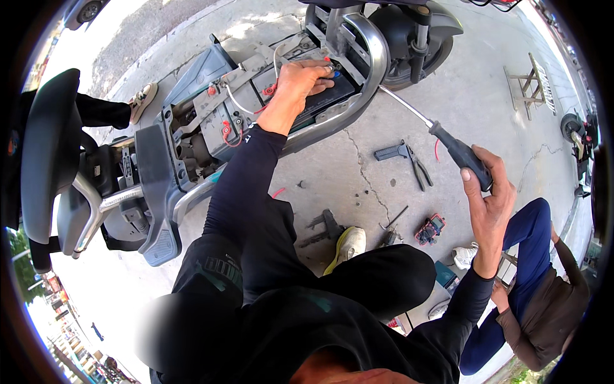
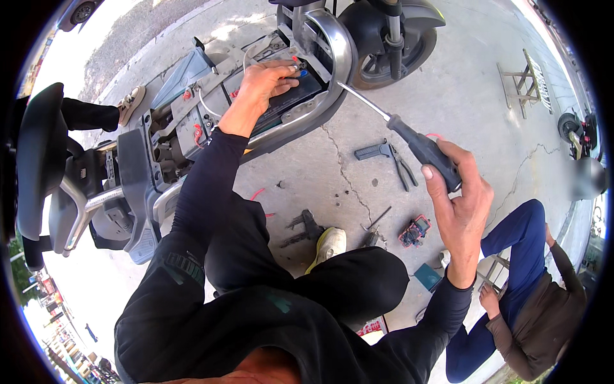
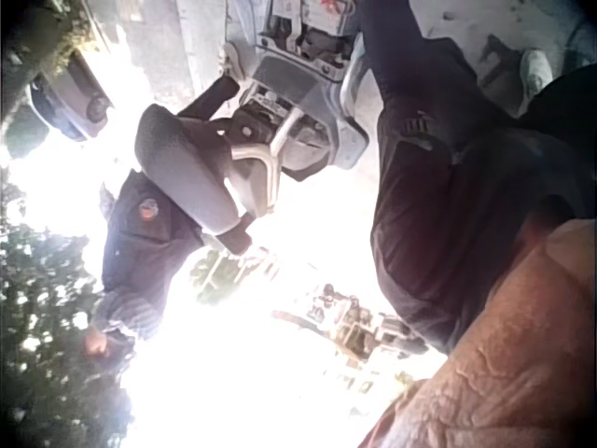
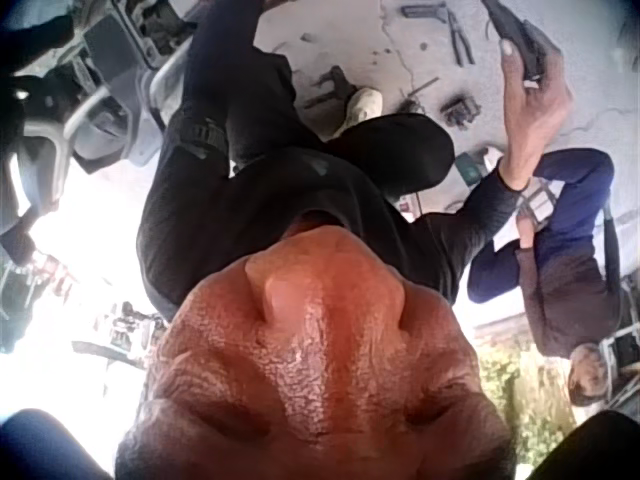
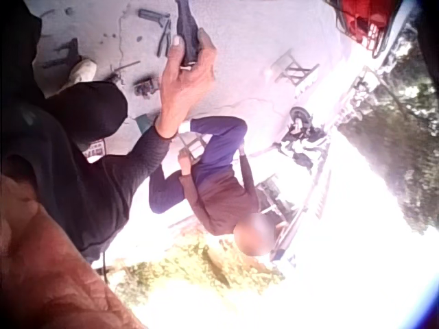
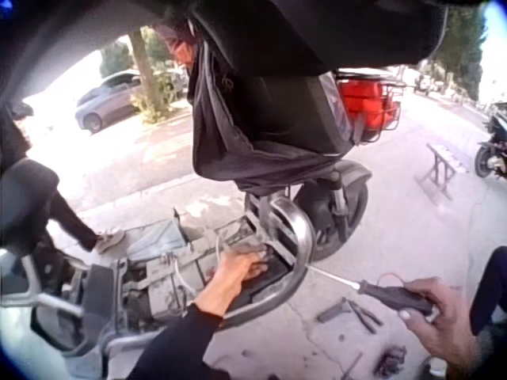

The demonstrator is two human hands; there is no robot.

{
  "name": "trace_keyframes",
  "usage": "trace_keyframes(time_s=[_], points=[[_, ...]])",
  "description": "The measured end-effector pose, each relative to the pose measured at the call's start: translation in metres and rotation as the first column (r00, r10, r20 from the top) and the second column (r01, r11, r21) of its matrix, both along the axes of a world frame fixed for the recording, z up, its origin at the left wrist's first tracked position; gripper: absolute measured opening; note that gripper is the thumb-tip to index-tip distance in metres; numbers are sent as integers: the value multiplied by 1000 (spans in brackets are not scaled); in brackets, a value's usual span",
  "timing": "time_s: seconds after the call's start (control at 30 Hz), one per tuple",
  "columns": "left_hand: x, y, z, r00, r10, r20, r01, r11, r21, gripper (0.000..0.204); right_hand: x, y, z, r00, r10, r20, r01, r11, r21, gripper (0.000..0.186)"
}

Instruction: The person uses a cordless drill to remove and install screws on a scooter's battery compartment. They handle the battery, connect wires, and use a multimeter to test the electrical connections. The person also uses pliers and a screwdriver to adjust components within the compartment.

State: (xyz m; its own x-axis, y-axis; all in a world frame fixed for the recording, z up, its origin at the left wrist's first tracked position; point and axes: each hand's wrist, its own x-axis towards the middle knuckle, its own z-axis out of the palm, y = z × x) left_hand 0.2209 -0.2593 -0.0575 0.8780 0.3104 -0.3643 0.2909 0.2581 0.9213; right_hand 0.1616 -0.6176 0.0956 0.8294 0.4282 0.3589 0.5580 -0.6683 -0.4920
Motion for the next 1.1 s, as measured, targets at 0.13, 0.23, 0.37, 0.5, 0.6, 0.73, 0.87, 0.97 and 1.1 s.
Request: trace_keyframes(time_s=[0.13,0.23,0.37,0.5,0.6,0.73,0.87,0.97,1.1], points=[[4,-2,1,1000,-30,-6,30,998,-62,29,24,81,5,1000,18,-23,-18,1000,-4,26],[5,-3,-1,999,-39,13,40,994,-100,29,35,108,-17,1000,15,-21,-15,1000,-8,25],[4,0,-6,999,-33,25,36,994,-106,29,34,119,-32,999,24,31,-24,1000,-3,25],[3,-1,-1,1000,-18,9,19,994,-103,30,33,122,-31,1000,21,13,-20,999,-34,25],[3,-2,-3,1000,-19,23,21,994,-108,30,33,123,-29,999,22,31,-21,999,-42,24],[5,-3,-6,1000,-18,16,20,995,-99,30,33,126,-26,998,35,59,-32,998,-47,25],[3,-2,-3,1000,-24,17,25,996,-82,29,30,125,-22,999,28,44,-27,999,-24,26],[2,-1,-3,1000,-16,19,17,997,-79,29,32,126,-24,998,27,57,-24,999,-47,27],[4,-3,-3,999,-29,17,30,997,-67,30,37,121,-34,997,47,59,-46,999,-20,27]])
